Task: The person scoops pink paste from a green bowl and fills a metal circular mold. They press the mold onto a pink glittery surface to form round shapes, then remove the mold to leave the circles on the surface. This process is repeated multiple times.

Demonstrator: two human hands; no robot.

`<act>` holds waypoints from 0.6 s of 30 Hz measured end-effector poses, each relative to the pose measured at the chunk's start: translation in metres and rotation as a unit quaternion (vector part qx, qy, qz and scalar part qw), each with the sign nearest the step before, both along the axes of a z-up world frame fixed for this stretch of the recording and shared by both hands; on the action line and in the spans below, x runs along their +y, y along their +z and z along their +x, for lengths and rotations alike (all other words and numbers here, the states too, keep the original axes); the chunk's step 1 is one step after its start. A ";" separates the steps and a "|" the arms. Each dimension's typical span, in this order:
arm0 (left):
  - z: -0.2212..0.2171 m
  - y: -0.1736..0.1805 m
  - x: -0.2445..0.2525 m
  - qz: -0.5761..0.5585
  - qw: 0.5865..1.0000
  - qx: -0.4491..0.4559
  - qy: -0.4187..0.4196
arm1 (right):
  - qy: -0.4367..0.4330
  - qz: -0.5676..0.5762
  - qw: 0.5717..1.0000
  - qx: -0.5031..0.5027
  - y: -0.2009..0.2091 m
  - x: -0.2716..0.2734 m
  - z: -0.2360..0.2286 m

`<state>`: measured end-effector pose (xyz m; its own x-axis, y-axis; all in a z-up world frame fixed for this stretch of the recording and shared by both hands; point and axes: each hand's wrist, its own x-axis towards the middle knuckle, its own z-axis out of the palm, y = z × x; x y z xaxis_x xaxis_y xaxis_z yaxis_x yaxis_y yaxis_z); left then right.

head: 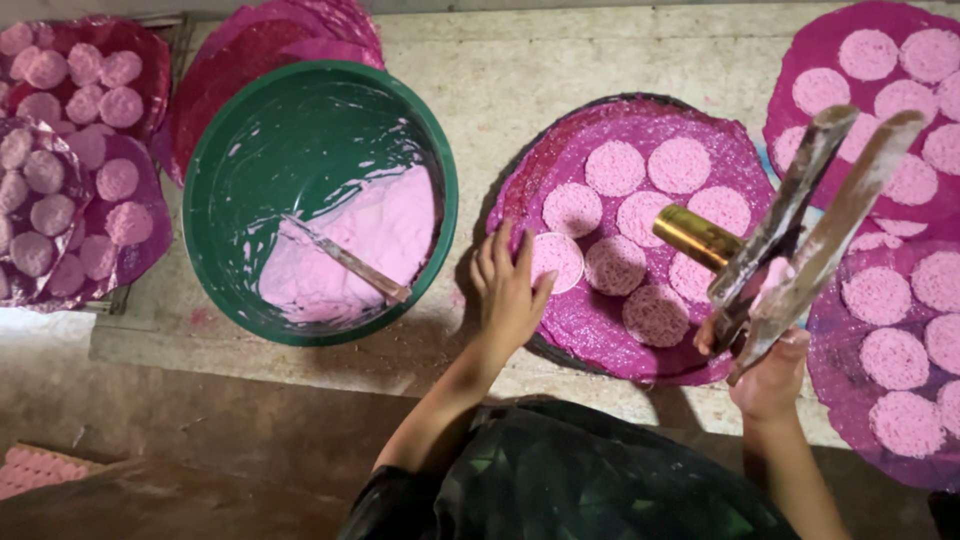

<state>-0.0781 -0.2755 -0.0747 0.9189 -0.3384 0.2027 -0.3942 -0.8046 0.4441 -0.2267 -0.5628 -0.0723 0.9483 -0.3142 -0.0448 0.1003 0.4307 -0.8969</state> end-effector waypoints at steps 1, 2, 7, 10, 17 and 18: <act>0.001 0.000 0.000 0.002 1.000 -0.005 -0.014 | -0.002 -0.006 1.000 0.001 0.001 0.000 0.000; 0.000 0.001 0.000 0.004 1.000 -0.010 -0.028 | -0.004 -0.012 1.000 0.001 0.002 0.000 0.000; 0.000 0.003 -0.003 -0.070 0.997 0.012 -0.017 | -0.007 -0.017 1.000 0.002 -0.001 -0.003 -0.004; 0.001 0.000 -0.004 -0.049 0.997 0.059 -0.009 | -0.011 -0.011 1.000 0.012 -0.005 -0.004 -0.009; 0.002 -0.009 -0.004 -0.053 0.998 -0.008 -0.018 | 0.001 -0.003 1.000 0.010 -0.006 -0.006 -0.007; 0.001 -0.008 -0.003 -0.051 0.998 -0.006 -0.021 | 0.000 -0.005 1.000 0.011 -0.006 -0.006 -0.007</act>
